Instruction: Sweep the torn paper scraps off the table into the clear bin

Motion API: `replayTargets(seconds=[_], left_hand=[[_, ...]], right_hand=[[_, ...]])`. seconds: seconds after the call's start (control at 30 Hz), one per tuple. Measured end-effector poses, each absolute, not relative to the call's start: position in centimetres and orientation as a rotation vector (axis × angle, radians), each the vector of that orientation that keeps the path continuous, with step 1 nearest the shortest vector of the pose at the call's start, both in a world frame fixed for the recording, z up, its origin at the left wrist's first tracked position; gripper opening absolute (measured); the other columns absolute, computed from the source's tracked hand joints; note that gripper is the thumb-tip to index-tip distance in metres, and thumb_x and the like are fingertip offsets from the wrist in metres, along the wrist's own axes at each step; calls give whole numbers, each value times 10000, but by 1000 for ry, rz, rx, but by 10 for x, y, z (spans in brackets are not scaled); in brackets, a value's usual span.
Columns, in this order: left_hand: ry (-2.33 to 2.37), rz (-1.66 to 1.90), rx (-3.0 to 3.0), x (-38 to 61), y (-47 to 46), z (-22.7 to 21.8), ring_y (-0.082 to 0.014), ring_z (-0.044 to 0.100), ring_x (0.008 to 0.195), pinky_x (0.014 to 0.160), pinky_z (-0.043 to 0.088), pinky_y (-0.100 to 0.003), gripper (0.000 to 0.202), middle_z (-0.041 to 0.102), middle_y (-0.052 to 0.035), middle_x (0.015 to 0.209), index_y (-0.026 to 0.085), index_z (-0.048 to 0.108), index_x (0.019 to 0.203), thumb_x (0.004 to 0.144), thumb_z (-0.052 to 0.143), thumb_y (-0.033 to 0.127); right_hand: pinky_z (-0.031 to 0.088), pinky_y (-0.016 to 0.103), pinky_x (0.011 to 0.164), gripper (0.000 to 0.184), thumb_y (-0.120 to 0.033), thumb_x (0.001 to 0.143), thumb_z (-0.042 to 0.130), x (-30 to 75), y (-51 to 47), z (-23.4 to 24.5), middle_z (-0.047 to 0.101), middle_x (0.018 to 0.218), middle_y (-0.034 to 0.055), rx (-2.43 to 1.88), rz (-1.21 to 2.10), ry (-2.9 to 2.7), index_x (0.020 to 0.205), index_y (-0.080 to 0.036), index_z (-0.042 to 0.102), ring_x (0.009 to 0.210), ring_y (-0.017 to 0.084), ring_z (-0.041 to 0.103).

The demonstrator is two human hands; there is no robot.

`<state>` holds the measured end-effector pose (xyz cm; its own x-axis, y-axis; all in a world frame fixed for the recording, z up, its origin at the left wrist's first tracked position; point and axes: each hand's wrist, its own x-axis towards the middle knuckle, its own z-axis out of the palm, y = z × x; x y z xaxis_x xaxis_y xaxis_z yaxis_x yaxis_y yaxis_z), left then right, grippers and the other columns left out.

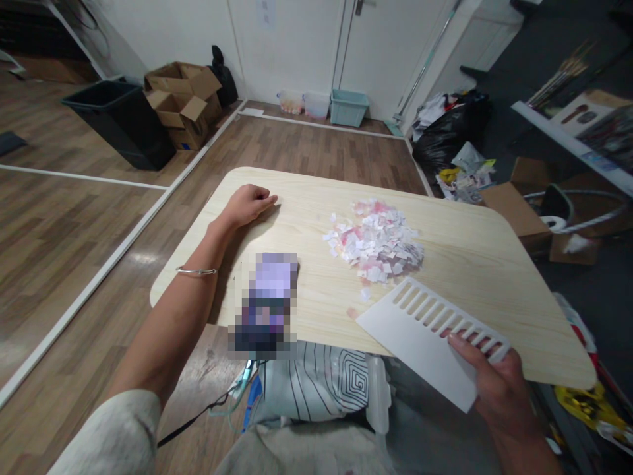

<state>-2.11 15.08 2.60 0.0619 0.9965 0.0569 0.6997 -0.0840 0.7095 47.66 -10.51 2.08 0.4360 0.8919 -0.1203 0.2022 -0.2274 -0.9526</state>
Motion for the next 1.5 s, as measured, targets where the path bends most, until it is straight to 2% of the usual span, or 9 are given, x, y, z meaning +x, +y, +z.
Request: replayTargets(seconds=[0.37, 0.63, 0.83, 1.03, 1.4, 1.5], left_hand=[[1680, 772, 1841, -21, 150, 27, -167, 349, 615, 678, 261, -384, 572, 393, 25, 492, 283, 415, 541, 1029, 691, 399], [1679, 782, 1835, -20, 150, 27, -168, 361, 609, 666, 258, -372, 558, 405, 25, 483, 284, 424, 542, 1002, 707, 424], [1706, 764, 1822, -18, 150, 29, -167, 367, 623, 677, 268, -374, 549, 402, 23, 498, 274, 423, 542, 1009, 677, 409], [1698, 768, 1824, -18, 149, 29, -168, 352, 617, 682, 266, -380, 553, 387, 26, 488, 282, 417, 543, 1018, 677, 392], [1688, 752, 1822, -20, 151, 27, -169, 368, 590, 687, 291, -396, 566, 429, 14, 483, 283, 441, 546, 1046, 685, 388], [1686, 757, 1829, -19, 150, 29, -166, 366, 595, 687, 281, -392, 571, 420, 22, 482, 280, 440, 540, 1043, 690, 381]], right_hand=[[736, 453, 792, 434, -580, 720, 1078, 473, -98, 17, 908, 931, 101, -1635, 849, -927, 912, -247, 877, 867, 360, 895], [731, 496, 986, 389, -498, 687, 1063, 477, -90, 21, 921, 982, 92, -1636, 734, -1085, 938, -262, 882, 985, 367, 898], [720, 474, 892, 361, -508, 676, 1050, 480, -87, 21, 877, 870, 75, -1639, 803, -1079, 837, -265, 837, 861, 338, 864], [700, 478, 911, 405, -555, 639, 1052, 477, -86, 20, 856, 840, 66, -1640, 802, -1002, 806, -272, 816, 856, 336, 853], [704, 426, 911, 489, -598, 700, 1077, 474, -98, 18, 918, 1015, 105, -1666, 674, -945, 966, -239, 878, 954, 316, 872], [720, 392, 798, 558, -628, 655, 1118, 473, -97, 16, 917, 1001, 103, -1650, 746, -866, 970, -230, 886, 881, 300, 875]])
